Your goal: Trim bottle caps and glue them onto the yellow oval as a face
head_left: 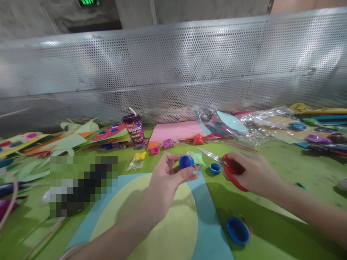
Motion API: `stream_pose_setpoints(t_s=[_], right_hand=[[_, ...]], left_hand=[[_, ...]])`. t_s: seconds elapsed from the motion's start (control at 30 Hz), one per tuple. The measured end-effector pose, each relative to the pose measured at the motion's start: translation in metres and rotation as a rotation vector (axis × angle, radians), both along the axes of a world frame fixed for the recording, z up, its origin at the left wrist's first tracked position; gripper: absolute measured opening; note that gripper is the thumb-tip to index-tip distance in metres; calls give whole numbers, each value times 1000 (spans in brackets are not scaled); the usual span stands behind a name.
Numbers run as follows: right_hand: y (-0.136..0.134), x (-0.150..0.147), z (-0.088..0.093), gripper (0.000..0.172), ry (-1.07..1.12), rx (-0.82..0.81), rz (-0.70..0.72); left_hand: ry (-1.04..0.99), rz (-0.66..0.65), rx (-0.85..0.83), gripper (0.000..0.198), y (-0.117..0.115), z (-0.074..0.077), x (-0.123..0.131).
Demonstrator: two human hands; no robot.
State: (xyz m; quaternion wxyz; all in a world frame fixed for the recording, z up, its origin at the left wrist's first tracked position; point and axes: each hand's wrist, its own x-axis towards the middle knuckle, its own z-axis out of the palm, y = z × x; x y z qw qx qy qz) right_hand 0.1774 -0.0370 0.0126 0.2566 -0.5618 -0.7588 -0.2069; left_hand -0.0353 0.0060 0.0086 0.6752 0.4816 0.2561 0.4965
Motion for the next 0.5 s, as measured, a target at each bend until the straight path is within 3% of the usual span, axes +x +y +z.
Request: stream_pose_setpoints(t_s=[0.23,0.5], right_hand=[[-3,-4,0,6,-5,-194,123],[-3,-5,-2,10,-10,-145,125]], left_hand=[[-39,10,-7,30,-1,0,0],[-26,-18,15,32,-2,-1,1]])
